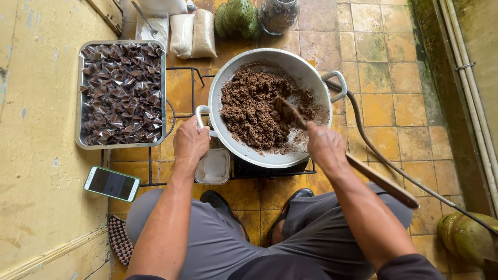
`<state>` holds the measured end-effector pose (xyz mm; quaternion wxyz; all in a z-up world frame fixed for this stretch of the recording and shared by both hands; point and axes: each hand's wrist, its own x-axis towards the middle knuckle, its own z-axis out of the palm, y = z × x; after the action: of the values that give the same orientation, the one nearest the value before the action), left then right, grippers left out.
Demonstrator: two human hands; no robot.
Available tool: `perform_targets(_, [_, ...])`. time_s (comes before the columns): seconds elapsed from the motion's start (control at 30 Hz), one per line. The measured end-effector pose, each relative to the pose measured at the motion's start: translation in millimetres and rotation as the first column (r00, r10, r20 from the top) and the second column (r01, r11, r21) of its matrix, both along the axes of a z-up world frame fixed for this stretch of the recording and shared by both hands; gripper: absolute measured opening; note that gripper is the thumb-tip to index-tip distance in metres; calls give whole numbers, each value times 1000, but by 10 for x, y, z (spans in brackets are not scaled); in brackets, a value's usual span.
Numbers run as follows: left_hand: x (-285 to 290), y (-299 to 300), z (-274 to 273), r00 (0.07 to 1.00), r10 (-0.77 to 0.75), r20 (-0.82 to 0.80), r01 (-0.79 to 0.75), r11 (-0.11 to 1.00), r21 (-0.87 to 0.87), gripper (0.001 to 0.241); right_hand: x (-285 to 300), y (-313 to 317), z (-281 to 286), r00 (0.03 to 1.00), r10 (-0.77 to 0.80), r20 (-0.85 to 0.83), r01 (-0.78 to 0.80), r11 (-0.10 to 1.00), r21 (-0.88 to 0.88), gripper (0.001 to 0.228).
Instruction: Stirring a thick brown mixture in a large metal pot using a wooden paddle
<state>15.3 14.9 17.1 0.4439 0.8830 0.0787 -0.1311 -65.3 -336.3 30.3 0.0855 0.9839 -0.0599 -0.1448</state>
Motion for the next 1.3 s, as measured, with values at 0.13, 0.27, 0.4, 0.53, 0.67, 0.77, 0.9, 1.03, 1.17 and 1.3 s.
perform_targets(0.13, [-13, 7, -92, 1000, 1, -16, -1, 1000, 5, 49, -215, 67, 575, 975, -219, -39, 223, 954, 200, 33])
perform_targets(0.27, [-9, -14, -30, 1000, -1, 3, 1, 1000, 17, 45, -231, -275, 581, 931, -362, -43, 362, 932, 12, 35])
perform_targets(0.4, [-28, -22, 37, 1000, -26, 10, 26, 999, 38, 39, -122, -610, 0, 902, -429, -52, 425, 903, -70, 34])
perform_targets(0.53, [-46, -36, 1, 1000, -4, 4, 4, 1000, 28, 35, 126, -158, -126, 908, -414, -62, 418, 903, 100, 31])
perform_targets(0.67, [-22, -25, 44, 1000, -24, 18, 23, 999, 36, 31, 122, 104, 36, 961, -265, -75, 275, 941, 196, 32])
perform_targets(0.77, [-21, -32, 79, 999, -32, 17, 31, 998, 56, 28, -22, 19, 355, 960, -274, -64, 281, 950, 134, 28])
perform_targets(0.9, [-34, -36, 26, 1000, -17, 0, 17, 999, 51, 38, 24, -455, -12, 923, -384, 29, 384, 923, 25, 29])
perform_targets(1.03, [-52, -59, 12, 1000, -2, 7, 2, 1000, 27, 39, 238, -144, 36, 931, -363, 19, 360, 927, 105, 26])
perform_targets(1.17, [-42, -97, 13, 1000, -19, 11, 18, 998, 62, 39, 291, 141, -107, 972, -235, 8, 231, 962, 145, 23])
perform_targets(1.3, [-30, -50, -107, 999, -28, 33, 26, 997, 68, 27, 50, 170, 277, 997, -60, -39, 65, 991, 120, 27])
